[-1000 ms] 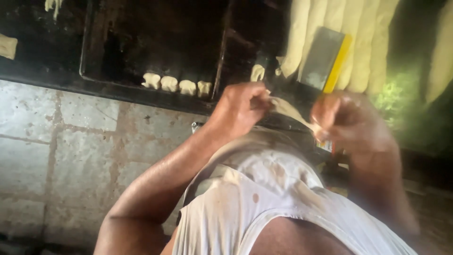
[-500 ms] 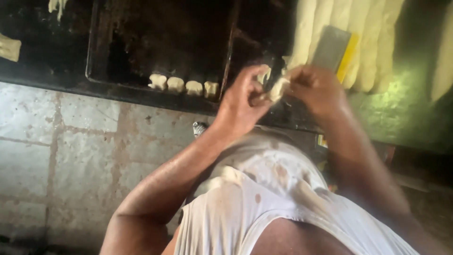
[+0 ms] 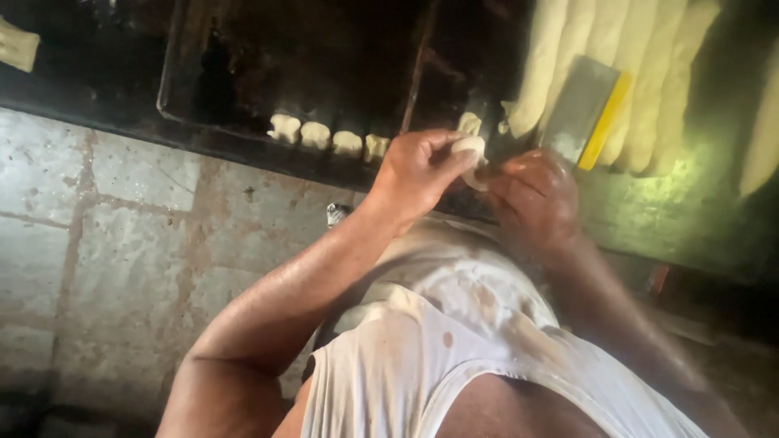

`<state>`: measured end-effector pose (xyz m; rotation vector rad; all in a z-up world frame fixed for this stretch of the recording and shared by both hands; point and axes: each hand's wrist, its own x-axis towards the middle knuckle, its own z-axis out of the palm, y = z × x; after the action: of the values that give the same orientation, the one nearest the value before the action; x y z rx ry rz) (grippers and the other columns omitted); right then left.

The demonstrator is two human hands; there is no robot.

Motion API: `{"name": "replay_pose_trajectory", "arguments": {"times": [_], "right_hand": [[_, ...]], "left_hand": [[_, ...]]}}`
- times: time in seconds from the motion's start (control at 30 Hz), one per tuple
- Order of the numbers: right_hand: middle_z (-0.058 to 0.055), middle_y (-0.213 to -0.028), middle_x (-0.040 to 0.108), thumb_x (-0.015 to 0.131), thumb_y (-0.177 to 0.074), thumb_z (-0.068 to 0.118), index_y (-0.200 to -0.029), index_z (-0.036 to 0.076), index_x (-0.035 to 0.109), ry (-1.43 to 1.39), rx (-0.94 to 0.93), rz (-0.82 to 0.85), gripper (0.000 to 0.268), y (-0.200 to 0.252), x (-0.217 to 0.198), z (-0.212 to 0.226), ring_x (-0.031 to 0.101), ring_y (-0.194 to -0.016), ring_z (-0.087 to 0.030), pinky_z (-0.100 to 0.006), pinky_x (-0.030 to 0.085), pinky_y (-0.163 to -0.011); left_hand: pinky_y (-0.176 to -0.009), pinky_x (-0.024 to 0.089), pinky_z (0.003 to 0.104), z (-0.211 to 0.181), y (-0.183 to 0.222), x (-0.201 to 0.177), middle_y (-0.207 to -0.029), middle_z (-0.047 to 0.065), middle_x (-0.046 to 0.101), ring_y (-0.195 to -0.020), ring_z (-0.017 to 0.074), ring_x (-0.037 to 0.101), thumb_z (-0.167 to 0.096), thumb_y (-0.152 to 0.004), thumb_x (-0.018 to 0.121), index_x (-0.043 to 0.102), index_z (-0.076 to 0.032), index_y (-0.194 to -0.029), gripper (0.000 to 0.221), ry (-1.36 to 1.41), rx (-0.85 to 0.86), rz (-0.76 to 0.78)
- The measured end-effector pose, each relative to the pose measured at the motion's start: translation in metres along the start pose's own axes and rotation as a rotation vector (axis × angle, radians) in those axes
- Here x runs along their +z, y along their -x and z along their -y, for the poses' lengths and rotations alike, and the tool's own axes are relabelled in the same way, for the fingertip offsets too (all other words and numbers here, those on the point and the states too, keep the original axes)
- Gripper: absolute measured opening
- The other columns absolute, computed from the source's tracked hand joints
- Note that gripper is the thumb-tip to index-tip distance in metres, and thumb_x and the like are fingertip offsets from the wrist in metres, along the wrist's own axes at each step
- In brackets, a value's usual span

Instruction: Cutting and arranging small pieces of dough on trays.

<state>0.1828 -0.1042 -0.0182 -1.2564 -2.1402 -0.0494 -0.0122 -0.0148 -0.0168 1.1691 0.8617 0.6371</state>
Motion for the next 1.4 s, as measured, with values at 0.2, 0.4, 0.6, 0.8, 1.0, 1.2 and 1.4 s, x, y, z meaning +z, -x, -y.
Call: {"name": "replay_pose_trajectory", "arguments": {"times": [0.2,0.4,0.6,0.8,1.0,1.2,1.4], "right_hand": [[-0.026,-0.128,0.069,0.083,-0.084,0.013,-0.114,-0.001,0.076,0.225,0.072,0.105,0.035,-0.091,-0.011,0.035,0.061,-0.119,-0.048,-0.052,0.048,-0.103],[-0.01,-0.11,0.075,0.079,-0.094,0.014,-0.105,0.007,0.074,-0.178,0.073,0.377,0.013,-0.098,0.034,0.008,0.072,-0.108,-0.029,-0.044,0.056,-0.1],[-0.004,-0.096,0.079,0.076,-0.093,0.021,-0.099,0.013,0.077,-0.389,0.687,0.623,0.009,-0.199,0.103,0.027,0.075,-0.089,-0.02,-0.038,0.056,-0.084],[-0.016,-0.098,0.076,0.075,-0.089,0.008,-0.097,0.008,0.079,-0.16,0.186,0.461,0.008,-0.217,0.2,0.046,0.074,-0.091,-0.03,-0.042,0.058,-0.081],[-0.02,-0.114,0.075,0.061,-0.111,0.008,-0.127,0.001,0.073,-0.103,0.114,0.43,0.021,-0.206,0.14,0.036,0.073,-0.101,-0.033,-0.043,0.058,-0.089],[-0.016,-0.109,0.075,0.061,-0.109,0.015,-0.122,0.004,0.074,0.053,0.51,0.286,0.021,-0.167,0.042,0.012,0.072,-0.084,-0.024,-0.039,0.058,-0.073],[-0.014,-0.121,0.072,0.058,-0.116,0.022,-0.125,0.003,0.069,-0.106,0.584,0.084,0.024,-0.036,-0.013,-0.052,0.07,-0.108,-0.024,-0.037,0.055,-0.095]], "left_hand": [[-0.065,0.055,0.035,-0.039,0.024,-0.026,-0.086,0.016,0.078,-0.072,0.0173,0.07,-0.022,-0.095,0.068,0.078,-0.001,-0.112,0.029,-0.489,-0.141,0.023],[-0.089,0.063,0.039,0.024,0.024,-0.08,-0.117,0.024,0.073,-0.105,0.0255,0.076,-0.022,-0.084,0.081,0.054,0.008,-0.142,0.07,-0.385,0.357,-0.169],[-0.078,0.068,0.033,0.01,0.037,-0.178,-0.116,0.015,0.074,-0.097,0.0229,0.078,-0.012,-0.094,0.066,0.061,0.0,-0.136,0.043,-0.461,0.367,-0.458],[-0.088,0.059,0.043,-0.008,0.045,-0.253,-0.11,0.014,0.075,-0.1,0.0334,0.072,-0.005,-0.098,0.071,0.072,0.0,-0.111,0.013,-0.872,0.577,-0.603],[-0.086,0.056,0.047,0.001,0.011,-0.258,-0.103,0.014,0.075,-0.102,0.0388,0.069,0.0,-0.08,0.066,0.075,-0.005,-0.09,0.014,-1.151,0.461,-0.262],[-0.085,0.055,0.048,-0.026,-0.013,-0.253,-0.107,0.015,0.072,-0.098,0.0354,0.07,-0.016,-0.092,0.07,0.077,-0.008,-0.103,0.015,-1.135,-0.001,0.131],[-0.086,0.055,0.046,-0.017,-0.02,-0.262,-0.106,0.016,0.074,-0.098,0.0349,0.071,-0.011,-0.087,0.072,0.079,-0.006,-0.101,0.016,-1.06,0.163,0.081]]}}
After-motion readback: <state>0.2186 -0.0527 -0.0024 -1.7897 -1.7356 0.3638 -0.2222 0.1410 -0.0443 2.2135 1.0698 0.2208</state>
